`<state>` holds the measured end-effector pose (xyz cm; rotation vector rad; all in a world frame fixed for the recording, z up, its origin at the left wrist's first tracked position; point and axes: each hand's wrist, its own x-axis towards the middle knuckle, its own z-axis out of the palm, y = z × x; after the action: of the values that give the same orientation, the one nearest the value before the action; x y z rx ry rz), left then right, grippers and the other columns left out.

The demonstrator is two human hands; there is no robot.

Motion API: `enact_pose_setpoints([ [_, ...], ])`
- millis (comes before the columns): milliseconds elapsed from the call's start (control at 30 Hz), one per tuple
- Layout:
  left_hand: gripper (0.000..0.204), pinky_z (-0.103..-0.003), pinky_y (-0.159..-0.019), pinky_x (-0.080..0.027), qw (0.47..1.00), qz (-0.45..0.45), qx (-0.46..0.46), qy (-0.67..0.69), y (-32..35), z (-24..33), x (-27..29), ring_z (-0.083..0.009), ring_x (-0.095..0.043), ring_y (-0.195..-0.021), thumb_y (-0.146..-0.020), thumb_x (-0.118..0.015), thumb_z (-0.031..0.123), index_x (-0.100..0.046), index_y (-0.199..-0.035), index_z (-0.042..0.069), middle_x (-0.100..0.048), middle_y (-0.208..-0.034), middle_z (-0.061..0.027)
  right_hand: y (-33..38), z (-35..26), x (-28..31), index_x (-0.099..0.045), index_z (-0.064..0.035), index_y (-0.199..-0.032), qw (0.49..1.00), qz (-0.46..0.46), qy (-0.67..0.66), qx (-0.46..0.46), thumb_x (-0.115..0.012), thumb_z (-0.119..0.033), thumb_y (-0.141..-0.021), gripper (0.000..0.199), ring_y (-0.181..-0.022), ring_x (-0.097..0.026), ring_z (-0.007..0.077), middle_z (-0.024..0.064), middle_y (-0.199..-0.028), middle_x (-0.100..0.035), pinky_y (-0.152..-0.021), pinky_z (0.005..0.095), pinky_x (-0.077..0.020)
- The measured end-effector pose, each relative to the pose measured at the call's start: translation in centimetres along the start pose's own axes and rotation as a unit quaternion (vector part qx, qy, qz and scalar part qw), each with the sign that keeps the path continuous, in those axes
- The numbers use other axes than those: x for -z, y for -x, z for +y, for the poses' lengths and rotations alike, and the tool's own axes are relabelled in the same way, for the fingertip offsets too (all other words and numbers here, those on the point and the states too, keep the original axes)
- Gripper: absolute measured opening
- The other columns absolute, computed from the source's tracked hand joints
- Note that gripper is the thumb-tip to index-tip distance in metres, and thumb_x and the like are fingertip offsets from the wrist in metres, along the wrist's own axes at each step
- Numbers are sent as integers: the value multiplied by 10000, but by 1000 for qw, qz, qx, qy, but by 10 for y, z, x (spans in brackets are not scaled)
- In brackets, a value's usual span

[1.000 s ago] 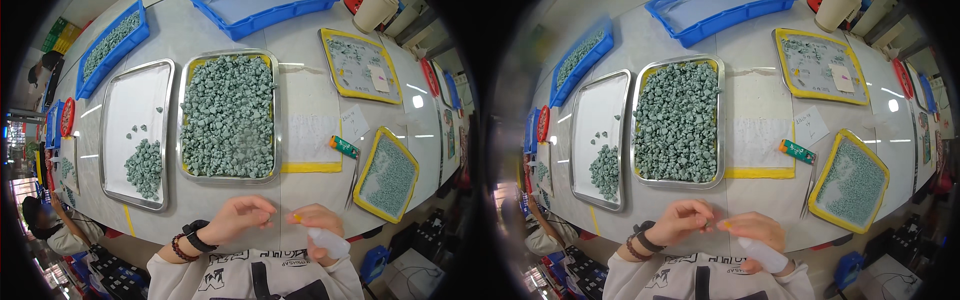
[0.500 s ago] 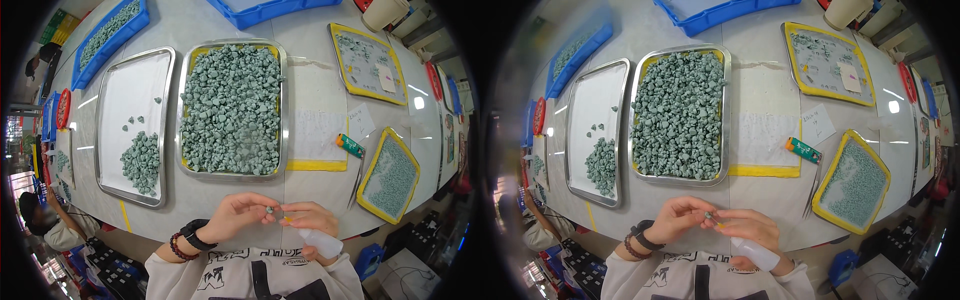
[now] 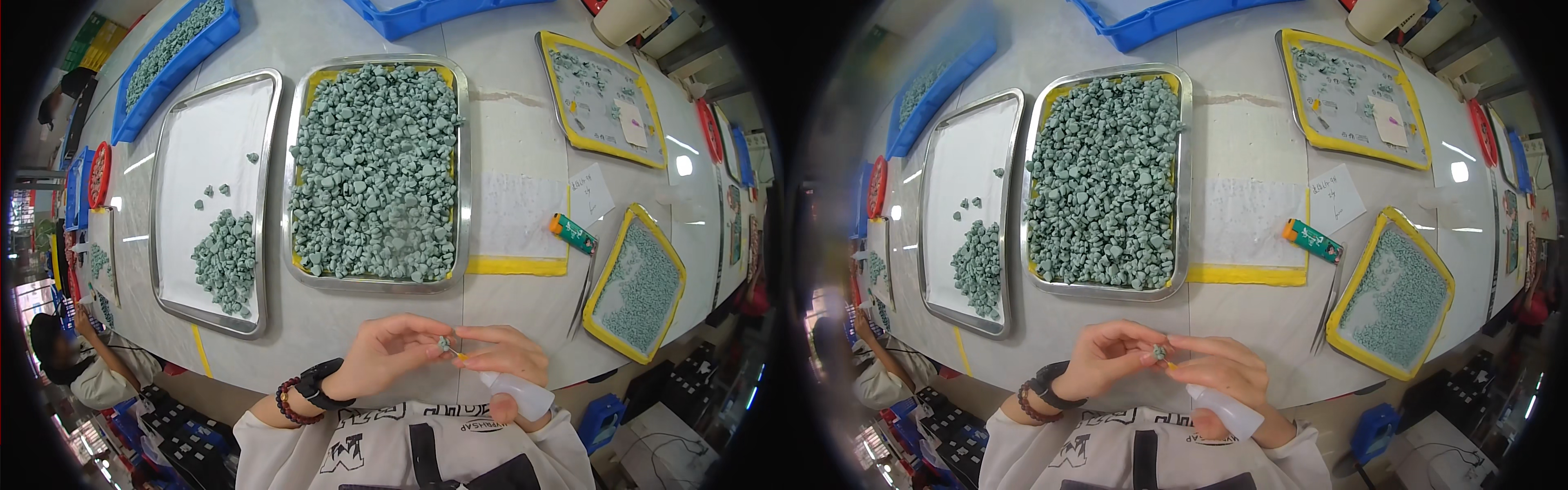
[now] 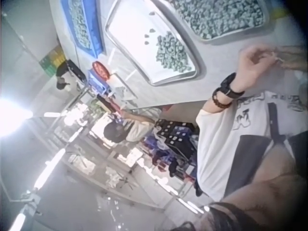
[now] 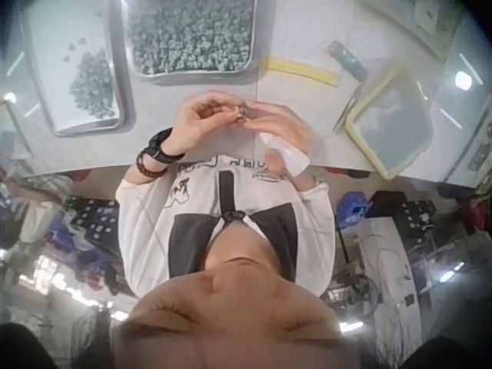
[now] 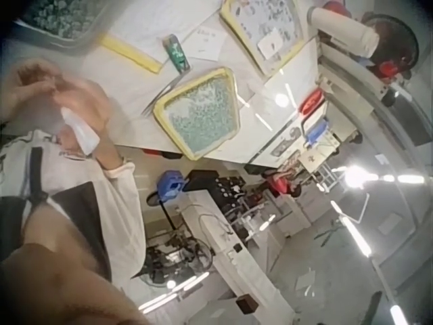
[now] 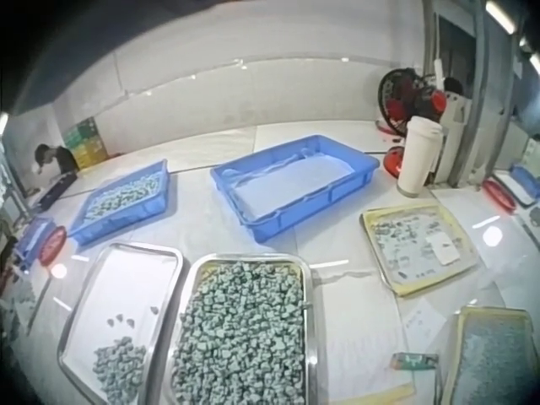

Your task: Gluing small green plastic pieces onto base components at a factory workbench.

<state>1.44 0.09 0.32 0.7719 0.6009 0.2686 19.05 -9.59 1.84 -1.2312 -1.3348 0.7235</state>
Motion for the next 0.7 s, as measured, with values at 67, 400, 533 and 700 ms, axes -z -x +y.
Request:
enact_pose_setpoints([
  [67,247,-279,-837,-501,1000,7,-19,8,0,-1,0,-154,-621,-948,-866,-579,-34,-566,-1112,-45,-632,-1035,-105,0,-1,0,-589,-32,-916,1000,-5,-1,-9,-428,-615,-872,606,-912,-650,343,113,-778,-682,-738,400,-512],
  [400,235,-273,-836,-505,1000,9,-22,-12,1,-2,0,-152,-621,-948,-856,-595,-34,-576,-1090,-46,-632,-1045,-106,1,-2,-1,-596,-27,-911,1000,-5,-5,-26,-443,-574,-892,568,-885,-659,335,117,-806,-683,-718,401,-516],
  [533,234,-273,-834,-505,999,14,-26,-20,1,-3,0,-147,-619,-950,-856,-597,-33,-578,-1089,-46,-632,-1047,-102,1,0,-1,-595,-25,-915,999,-16,11,-26,-450,-557,-897,551,-883,-660,336,125,-807,-681,-716,404,-517],
  [700,235,-270,-830,-505,1000,9,-26,-14,2,-3,1,-141,-617,-948,-857,-598,-29,-578,-1090,-46,-631,-1050,-100,4,3,0,-608,15,-894,1000,9,-10,21,-519,-401,-888,425,-835,-676,332,134,-793,-667,-649,380,-529],
])
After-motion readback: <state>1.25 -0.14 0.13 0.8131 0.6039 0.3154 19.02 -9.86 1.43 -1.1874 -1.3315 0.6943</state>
